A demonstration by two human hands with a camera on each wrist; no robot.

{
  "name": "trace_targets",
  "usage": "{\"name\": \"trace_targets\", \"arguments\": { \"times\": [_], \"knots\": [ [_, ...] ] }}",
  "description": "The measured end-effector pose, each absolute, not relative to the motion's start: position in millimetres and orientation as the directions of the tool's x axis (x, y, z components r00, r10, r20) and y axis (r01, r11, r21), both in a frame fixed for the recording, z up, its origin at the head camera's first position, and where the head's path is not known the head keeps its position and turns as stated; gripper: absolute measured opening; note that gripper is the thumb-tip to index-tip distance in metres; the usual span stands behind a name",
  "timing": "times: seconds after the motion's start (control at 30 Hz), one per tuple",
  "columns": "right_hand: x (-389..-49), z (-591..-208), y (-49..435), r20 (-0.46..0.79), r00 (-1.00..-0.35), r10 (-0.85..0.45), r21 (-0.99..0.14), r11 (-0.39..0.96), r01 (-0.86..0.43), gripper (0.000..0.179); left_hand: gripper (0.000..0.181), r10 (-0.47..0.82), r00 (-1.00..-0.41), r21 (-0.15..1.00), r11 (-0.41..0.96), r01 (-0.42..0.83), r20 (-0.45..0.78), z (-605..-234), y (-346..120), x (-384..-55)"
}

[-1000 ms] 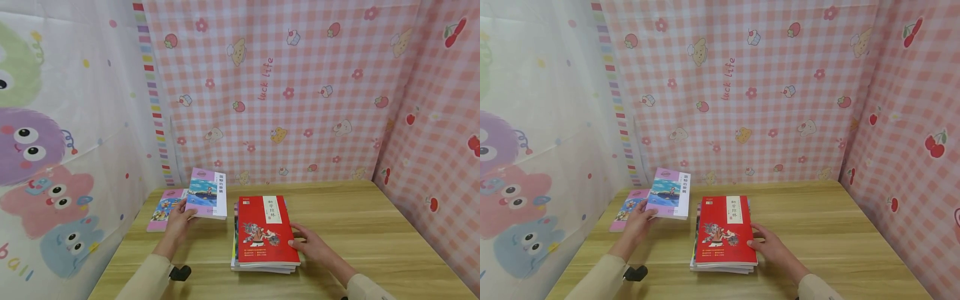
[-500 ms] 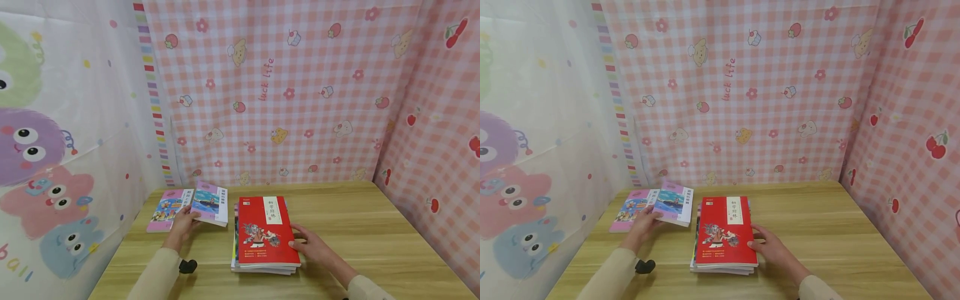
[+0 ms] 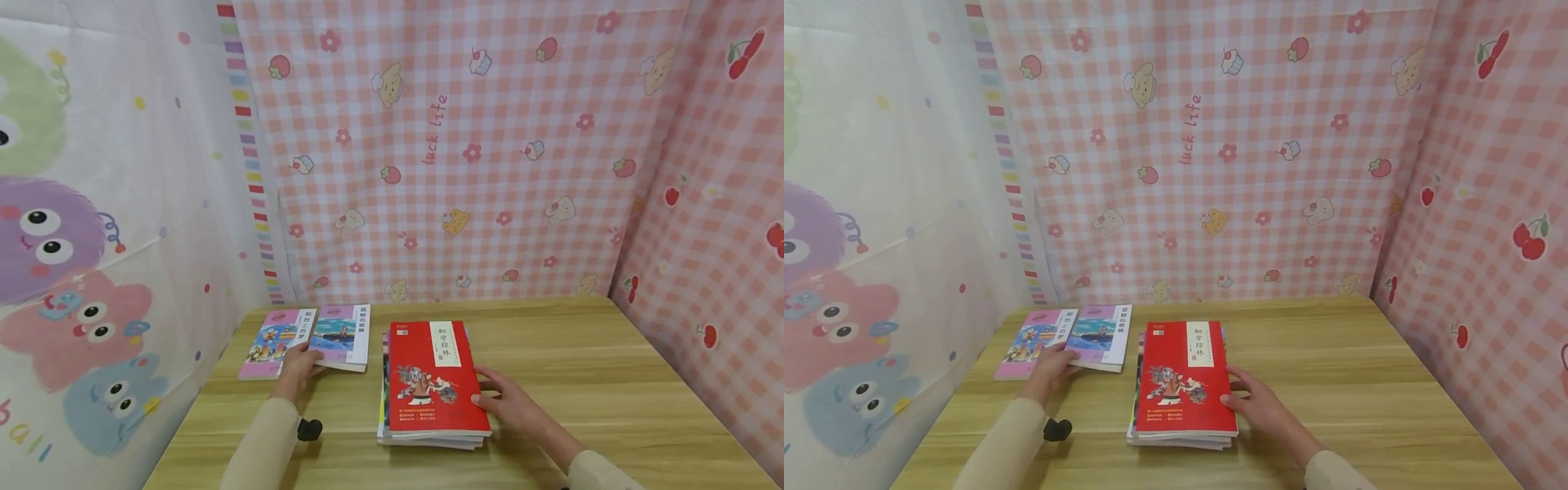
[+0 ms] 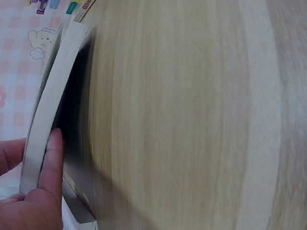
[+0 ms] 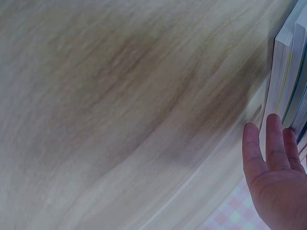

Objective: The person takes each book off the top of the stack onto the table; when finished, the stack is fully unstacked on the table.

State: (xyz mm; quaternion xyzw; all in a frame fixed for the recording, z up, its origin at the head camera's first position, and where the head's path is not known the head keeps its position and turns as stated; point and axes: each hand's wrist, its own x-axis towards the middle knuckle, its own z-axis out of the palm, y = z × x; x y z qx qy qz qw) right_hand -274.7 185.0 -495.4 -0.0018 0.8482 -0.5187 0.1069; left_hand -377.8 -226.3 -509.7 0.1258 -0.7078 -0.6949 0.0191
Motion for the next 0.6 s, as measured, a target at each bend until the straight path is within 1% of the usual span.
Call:
{"name": "trace_targets", "arguments": {
  "times": [0.2,0.33,0.53,0.6],
  "knots": [
    [-275,-495,185,-0.166,-0.978,-0.128,-0.881,0.465,0.088,0.066,0.064,-0.206,-0.972,0.964,0.212,-0.158,-0.114,-502,-225,-379],
    [-274,-495,185,-0.156,-0.980,-0.125,-0.882,0.464,0.082,0.065,0.063,-0.179,-0.980,0.948,0.291,-0.133,-0.082,-492,-222,-380],
    [-273,-493,185,-0.158,-0.979,-0.129,-0.880,0.468,0.081,0.065,0.059,-0.158,-0.986,0.962,0.254,-0.094,-0.055,-481,-209,-379],
    [-273,-493,184,-0.154,-0.979,-0.134,-0.880,0.470,0.073,0.065,0.057,-0.157,-0.986,0.960,0.266,-0.089,-0.048,-479,-204,-379]
  ]
}}
